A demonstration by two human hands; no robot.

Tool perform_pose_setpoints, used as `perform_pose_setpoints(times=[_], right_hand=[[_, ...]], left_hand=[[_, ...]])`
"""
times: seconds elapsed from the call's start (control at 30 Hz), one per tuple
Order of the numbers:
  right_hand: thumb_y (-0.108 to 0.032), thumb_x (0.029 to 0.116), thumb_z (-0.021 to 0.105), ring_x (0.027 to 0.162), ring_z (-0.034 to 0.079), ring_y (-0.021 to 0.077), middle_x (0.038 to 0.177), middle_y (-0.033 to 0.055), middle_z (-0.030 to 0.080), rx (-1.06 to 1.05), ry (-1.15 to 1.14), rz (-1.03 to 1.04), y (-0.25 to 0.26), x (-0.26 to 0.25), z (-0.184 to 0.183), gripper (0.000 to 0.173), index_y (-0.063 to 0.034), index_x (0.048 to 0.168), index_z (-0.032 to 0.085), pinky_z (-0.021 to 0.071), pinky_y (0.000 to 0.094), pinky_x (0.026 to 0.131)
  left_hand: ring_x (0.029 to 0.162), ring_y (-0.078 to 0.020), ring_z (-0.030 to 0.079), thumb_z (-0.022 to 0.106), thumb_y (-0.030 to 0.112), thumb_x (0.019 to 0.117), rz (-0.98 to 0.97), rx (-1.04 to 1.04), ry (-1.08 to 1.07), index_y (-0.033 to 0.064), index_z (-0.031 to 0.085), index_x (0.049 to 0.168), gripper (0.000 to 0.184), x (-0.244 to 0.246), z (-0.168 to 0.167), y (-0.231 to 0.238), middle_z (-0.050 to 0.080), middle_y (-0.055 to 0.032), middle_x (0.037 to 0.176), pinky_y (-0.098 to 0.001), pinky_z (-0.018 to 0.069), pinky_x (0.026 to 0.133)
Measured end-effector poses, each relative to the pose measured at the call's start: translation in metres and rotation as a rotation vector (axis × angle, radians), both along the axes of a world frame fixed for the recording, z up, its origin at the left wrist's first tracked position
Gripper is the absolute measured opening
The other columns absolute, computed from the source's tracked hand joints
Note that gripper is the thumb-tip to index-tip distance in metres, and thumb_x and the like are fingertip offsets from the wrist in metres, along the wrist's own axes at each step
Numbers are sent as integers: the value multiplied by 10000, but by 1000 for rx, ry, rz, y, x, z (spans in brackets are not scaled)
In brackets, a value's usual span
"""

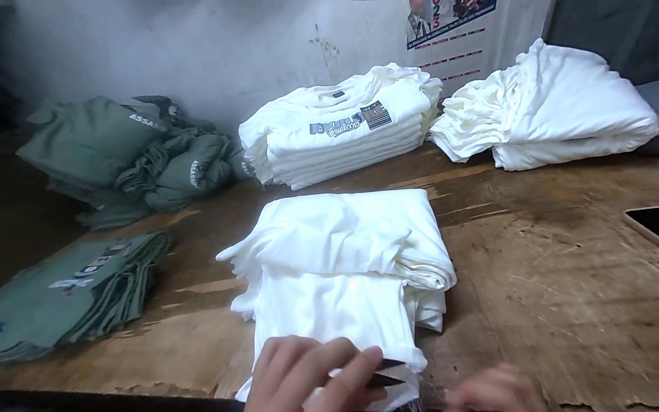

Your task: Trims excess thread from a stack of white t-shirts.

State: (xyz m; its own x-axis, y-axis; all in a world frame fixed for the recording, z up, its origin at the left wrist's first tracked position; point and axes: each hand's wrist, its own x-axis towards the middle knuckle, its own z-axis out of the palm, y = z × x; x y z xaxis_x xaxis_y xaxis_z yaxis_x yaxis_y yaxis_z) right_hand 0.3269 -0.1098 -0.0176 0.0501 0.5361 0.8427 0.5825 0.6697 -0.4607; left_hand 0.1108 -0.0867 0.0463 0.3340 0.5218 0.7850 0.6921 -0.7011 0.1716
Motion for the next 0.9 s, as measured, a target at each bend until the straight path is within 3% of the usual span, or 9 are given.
perform_pose_setpoints(times=[0.13,0.23,0.33,0.4,0.47,0.57,0.67,0.77,0.9], right_hand=[[-466,873,780,1174,608,268,1222,155,667,-174,-29,-16,16,-8,23,524,-84,1217,678,483,459,996],[-148,795,748,819,650,153,809,47,683,-134,33,66,32,-13,28,104,-109,808,652,508,330,793],[-42,868,612,600,597,52,711,-1,631,-259,205,221,39,-10,55,110,-7,968,581,500,228,542],[-132,975,631,987,717,108,1154,52,716,-277,287,539,50,-10,62,472,15,1381,441,627,333,829],[-451,942,721,1427,474,201,1607,84,402,-156,118,530,61,-15,59,757,-158,1524,336,453,449,1150],[-575,810,781,1229,576,386,1401,253,553,-155,-220,209,51,-17,48,717,-150,1358,604,492,561,961],[-184,928,742,886,699,228,932,80,753,-88,-247,132,34,-6,13,137,-119,1041,786,571,360,835],[-21,976,632,859,657,188,918,71,757,11,-216,371,22,22,-4,156,-76,983,778,507,280,876],[-53,958,661,826,671,231,869,109,763,-255,-313,546,5,54,9,129,-49,935,788,515,336,847]], left_hand=[[912,-248,615,817,320,857,103,-227,-52,103,695,1264,477,6,-4,-4,649,-138,1017,-414,487,777],[800,-279,630,770,69,746,235,-320,-76,-22,661,1270,544,-9,9,-9,653,-191,946,-432,529,669],[637,-55,608,653,-37,774,137,-449,-291,-21,620,1330,557,-55,43,-4,702,-21,847,-241,515,556],[761,-4,649,630,80,937,-59,-434,-512,73,530,1464,536,-68,52,8,730,35,1141,-179,542,647],[794,12,628,673,226,979,-78,-313,-562,114,414,1543,631,-58,53,22,649,33,1372,-161,521,664],[695,24,572,751,211,925,-84,-362,-443,36,671,1207,341,-33,34,15,690,12,1013,-150,489,580],[773,-168,625,826,176,831,-155,-473,-146,-19,691,1091,352,-23,-7,2,680,-157,973,-308,528,645],[916,-244,658,700,128,913,-185,-377,-14,62,719,966,87,-39,-41,-4,700,-150,981,-390,523,826],[861,-242,634,672,107,973,-215,-382,65,42,699,959,72,-66,-33,-12,684,-150,922,-359,511,795]])
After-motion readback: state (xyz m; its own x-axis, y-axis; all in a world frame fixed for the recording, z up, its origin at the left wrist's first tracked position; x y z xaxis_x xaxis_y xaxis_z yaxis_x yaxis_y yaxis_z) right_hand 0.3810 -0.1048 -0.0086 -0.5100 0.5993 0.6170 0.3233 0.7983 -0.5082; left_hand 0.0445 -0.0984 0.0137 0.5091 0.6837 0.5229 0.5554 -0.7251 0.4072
